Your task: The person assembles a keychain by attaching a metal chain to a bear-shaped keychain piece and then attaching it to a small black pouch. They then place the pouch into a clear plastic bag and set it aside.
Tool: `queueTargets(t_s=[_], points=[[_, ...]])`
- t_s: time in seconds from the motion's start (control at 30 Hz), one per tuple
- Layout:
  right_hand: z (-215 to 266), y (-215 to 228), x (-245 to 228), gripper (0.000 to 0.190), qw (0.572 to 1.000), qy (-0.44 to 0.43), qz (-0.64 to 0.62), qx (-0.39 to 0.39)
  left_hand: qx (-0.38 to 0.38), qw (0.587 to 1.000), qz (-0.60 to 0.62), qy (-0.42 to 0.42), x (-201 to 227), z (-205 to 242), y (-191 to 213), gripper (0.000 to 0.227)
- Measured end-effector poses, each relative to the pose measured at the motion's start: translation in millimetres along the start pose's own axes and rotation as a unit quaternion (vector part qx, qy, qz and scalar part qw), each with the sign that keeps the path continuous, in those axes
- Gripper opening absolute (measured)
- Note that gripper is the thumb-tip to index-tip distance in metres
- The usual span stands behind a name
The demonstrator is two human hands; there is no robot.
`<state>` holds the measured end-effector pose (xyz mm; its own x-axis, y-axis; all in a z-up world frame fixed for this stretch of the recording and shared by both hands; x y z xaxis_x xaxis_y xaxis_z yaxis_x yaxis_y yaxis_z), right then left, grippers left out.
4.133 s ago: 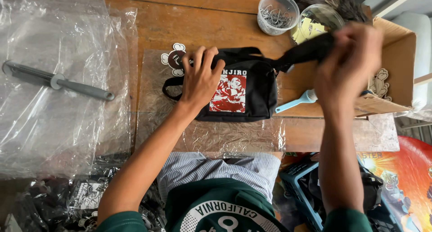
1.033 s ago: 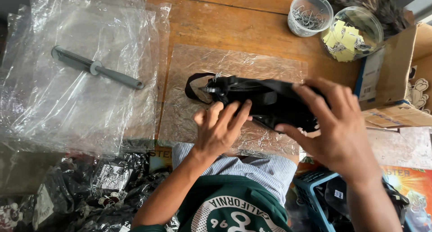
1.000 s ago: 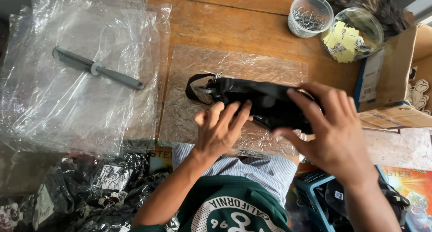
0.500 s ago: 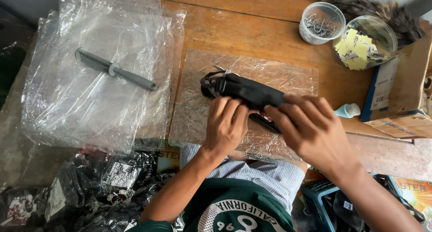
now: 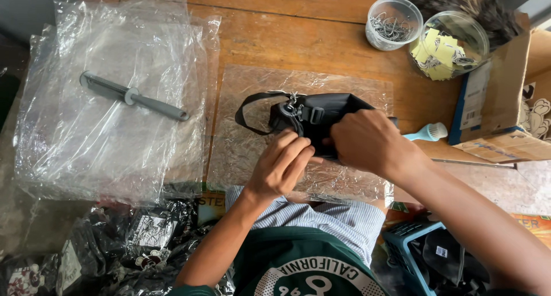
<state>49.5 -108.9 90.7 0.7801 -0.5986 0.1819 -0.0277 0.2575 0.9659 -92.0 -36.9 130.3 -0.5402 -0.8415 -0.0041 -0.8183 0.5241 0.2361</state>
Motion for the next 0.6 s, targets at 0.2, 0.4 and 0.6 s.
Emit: queueTargets(t_s=[0.2,0.4,0.6], points=[[8.1,-8.7,-32.0,0.021,0.989,0.063,0.113,0.069,-0.055,0.996,-0.074,0.021,-12.0,11.5,-6.4,0.022],[31.1,0.6,-48.8,0.029,0.987,-0.016,0.151,0.046,-0.197,0.977,-0.017,0.077,-52.6,-83.5,-36.5,0.02],[44.2,32.6,-46.8,0.04,0.987,-0.019,0.094,0.131,-0.607,0.777,0.082,0.142,-82.8,-35.0,-124.3,0.031]])
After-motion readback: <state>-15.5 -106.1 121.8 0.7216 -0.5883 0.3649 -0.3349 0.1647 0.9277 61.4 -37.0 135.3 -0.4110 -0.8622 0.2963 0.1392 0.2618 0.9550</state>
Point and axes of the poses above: each hand's wrist, its own z-axis away from the middle knuckle, its own y-axis out of the back of the hand, x = y × z, the point moved 10 cm from there along -z, towards the middle knuckle, and after that the axes turned 1 degree about -y, right-handed, at the moved point
